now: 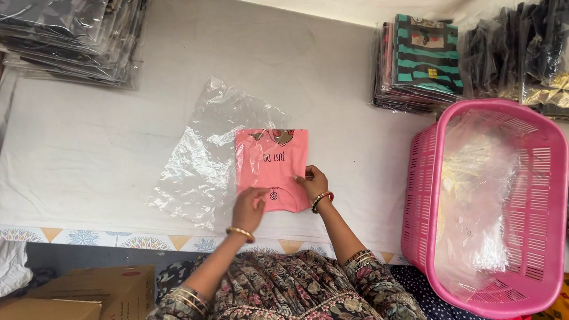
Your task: The person folds a striped t-shirt and a pink t-shirt on a white table, then places each folded shirt into a clear plastic bag. The person stacks the packaged shirts on the table.
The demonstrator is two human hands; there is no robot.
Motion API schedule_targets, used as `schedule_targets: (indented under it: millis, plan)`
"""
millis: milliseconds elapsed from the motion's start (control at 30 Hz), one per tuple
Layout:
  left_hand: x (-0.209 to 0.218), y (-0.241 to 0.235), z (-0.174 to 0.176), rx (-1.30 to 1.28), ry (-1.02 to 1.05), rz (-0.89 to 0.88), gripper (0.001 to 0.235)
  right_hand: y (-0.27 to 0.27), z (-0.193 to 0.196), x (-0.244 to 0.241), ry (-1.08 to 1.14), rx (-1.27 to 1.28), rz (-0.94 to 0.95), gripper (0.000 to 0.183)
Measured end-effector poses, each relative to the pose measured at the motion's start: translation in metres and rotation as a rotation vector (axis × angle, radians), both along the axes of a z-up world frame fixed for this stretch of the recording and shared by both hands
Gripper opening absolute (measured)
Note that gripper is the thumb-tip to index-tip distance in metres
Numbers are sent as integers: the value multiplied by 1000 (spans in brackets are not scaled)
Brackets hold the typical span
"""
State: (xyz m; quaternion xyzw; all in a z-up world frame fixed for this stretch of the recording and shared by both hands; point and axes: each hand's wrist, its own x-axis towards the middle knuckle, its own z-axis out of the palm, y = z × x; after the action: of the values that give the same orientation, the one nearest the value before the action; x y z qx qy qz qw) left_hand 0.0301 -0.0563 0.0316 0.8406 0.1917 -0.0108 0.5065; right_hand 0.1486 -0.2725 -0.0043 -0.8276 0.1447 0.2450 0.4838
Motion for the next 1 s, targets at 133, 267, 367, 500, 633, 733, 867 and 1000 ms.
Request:
schedule_targets:
  millis: [133, 267, 367, 500, 633, 733, 867, 1000]
  plan:
    - [-28, -38, -36, 274, -84, -13, 54, -8, -16, 2, 55, 349, -107, 54]
    - [-9, -35, -24, 513, 12, 39, 66, -7, -8, -4, 228, 487, -102, 68]
    - [12, -26, -28, 475, 123, 183, 79, -8, -10, -5, 262, 692, -72, 67]
    - [26, -10, -40, 96, 236, 348, 87, -8, 6, -4, 393, 814, -141, 61]
    - [31, -2, -25, -304, 396, 441, 70, -9, 11, -1, 406, 854, -102, 63]
    - [28, -16, -59, -205, 135, 316, 62, -1, 20, 2, 373, 809, -108, 64]
    - [43, -55, -49, -152, -94, 186, 75, 15, 21, -1, 208, 699, 47, 63]
    - [61, -77, -36, -285, -5, 67, 82, 31, 26, 2, 29, 518, 215, 53]
